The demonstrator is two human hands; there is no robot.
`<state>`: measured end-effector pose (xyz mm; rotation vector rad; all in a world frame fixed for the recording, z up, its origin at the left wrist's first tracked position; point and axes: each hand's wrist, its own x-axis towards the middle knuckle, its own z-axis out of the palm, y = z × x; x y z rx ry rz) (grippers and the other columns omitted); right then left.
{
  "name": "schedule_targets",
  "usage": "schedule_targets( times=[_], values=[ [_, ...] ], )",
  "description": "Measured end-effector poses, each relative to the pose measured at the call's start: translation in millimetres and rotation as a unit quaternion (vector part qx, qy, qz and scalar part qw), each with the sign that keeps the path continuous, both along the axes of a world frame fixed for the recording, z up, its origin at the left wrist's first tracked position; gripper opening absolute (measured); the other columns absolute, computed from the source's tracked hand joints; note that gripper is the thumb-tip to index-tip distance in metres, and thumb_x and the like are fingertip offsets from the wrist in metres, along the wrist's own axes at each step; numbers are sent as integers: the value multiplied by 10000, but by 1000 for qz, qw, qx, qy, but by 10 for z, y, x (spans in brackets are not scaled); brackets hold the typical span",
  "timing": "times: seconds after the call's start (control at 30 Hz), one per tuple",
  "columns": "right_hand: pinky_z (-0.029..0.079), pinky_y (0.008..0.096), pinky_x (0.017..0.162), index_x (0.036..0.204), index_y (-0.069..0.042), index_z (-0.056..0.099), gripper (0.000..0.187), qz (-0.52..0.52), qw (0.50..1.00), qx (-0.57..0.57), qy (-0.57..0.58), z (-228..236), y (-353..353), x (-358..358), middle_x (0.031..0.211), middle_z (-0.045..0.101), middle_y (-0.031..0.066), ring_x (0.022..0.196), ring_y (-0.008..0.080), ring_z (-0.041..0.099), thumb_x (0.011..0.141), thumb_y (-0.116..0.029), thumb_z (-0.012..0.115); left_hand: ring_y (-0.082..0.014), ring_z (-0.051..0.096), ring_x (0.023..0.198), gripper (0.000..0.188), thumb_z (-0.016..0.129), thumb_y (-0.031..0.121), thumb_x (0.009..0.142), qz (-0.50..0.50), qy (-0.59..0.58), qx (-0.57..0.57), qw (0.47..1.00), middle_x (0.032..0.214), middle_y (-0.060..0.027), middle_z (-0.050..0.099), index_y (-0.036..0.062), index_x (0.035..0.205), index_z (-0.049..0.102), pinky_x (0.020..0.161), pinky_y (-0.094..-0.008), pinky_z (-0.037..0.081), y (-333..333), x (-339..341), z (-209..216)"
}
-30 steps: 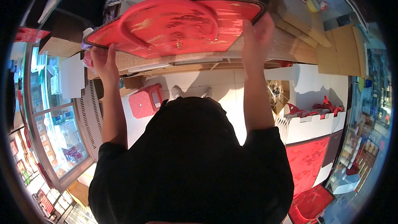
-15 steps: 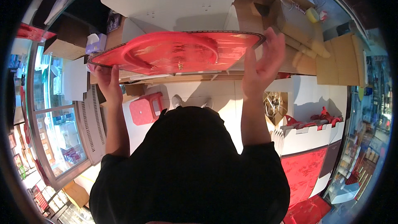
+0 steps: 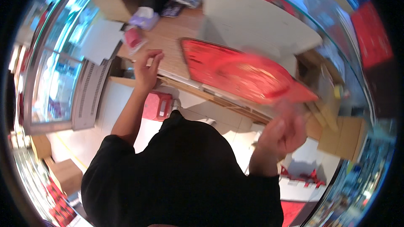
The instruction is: The person assembles flat-packed cardboard boxes by folding the flaps and inserting tabs into slots. They handle multiple white and red patterned boxes, repeatedly folding and unfolding them to fit the components together. The person also picks up and places down various cardboard pieces and red gift bags on the counter.
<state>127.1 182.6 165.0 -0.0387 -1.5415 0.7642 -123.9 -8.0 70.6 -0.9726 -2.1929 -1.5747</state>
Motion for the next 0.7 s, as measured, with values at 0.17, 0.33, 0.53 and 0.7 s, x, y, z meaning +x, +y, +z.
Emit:
schedule_targets(
  times=[0.17,0.33,0.53,0.7],
  values=[
    [465,334,817,977,5,598,172,233,901,-45,-365,-541,-612,-575,868,660,117,882,243,619,814,-40,569,-230,638,673,344,544,301,877,169,-74,-148,972,698,-123,645,-8,766,648,650,-323,482,-1073,-1137,-798],
    [436,317,870,1080,-22,593,294,252,796,-106,-540,-982,-1194,-1359,1011,638,117,983,223,587,801,-106,634,-221,644,729,317,503,231,884,372,-233,-22,898,746,-95,658,23,1117,556,704,-322,489,-2216,-2222,-1616],
    [434,298,873,1094,-12,585,298,283,691,-176,-642,-1217,-1580,-1843,1034,634,105,992,192,587,814,-104,626,-382,369,1202,659,675,336,744,459,-146,-268,834,1315,-259,365,-2,1250,423,965,-426,352,-2728,-3069,-1993],
    [439,303,885,1109,-13,573,306,257,667,-210,-667,-1525,-1625,-1939,1031,637,111,997,196,593,821,-102,622,-340,616,858,541,738,287,680,443,-375,-102,808,945,-230,620,-72,1033,543,779,-395,475,-3156,-3424,-2176]
  ],
)
